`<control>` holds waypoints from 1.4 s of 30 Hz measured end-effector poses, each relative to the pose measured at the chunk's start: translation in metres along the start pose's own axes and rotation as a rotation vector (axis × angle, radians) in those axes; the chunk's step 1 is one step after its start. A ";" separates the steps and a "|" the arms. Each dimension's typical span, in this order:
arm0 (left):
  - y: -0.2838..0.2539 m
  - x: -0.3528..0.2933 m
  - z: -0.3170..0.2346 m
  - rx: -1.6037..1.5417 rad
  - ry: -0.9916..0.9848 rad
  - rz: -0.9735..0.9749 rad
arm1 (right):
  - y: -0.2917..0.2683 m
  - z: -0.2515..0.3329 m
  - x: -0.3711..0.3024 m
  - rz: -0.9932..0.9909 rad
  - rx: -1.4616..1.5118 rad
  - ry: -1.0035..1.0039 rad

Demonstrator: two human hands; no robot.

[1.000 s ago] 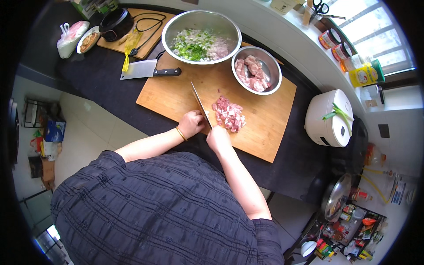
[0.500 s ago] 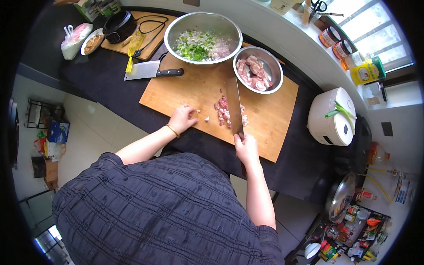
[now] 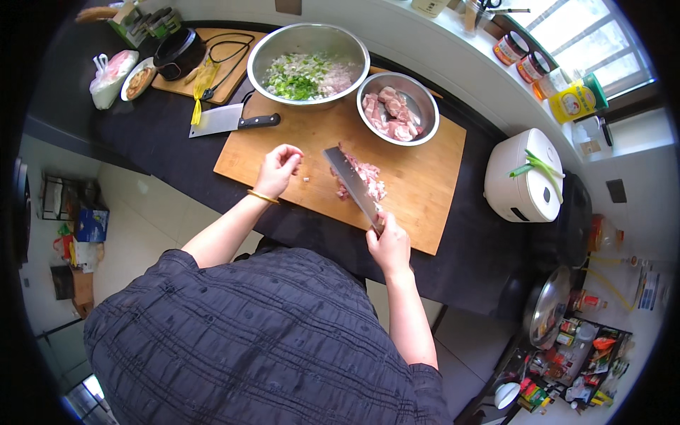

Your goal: The person chops a piece of raw meat into small pieces on a wooden cutting board using a large cleaver. The person uses a second knife to help gather and stabilize the meat during the process. The chopped meat remains on the board as the video ends.

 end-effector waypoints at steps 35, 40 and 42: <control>0.046 0.022 0.049 1.027 0.104 0.245 | -0.052 -0.024 -0.027 -0.061 -0.096 -0.053; 0.074 0.015 0.020 0.673 0.309 0.205 | -0.057 -0.051 -0.024 -0.126 0.056 0.236; 0.051 0.043 0.010 0.800 0.475 -0.055 | -0.053 -0.057 -0.022 -0.126 0.097 0.299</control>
Point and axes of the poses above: each hand's wrist, its own x-axis towards the middle knuckle, its own y-axis out of the palm, z = x × y, the point moved 8 cm from there along x, towards the middle knuckle, and after that the axes turned 6 degrees about -z, right-handed, at the moved point
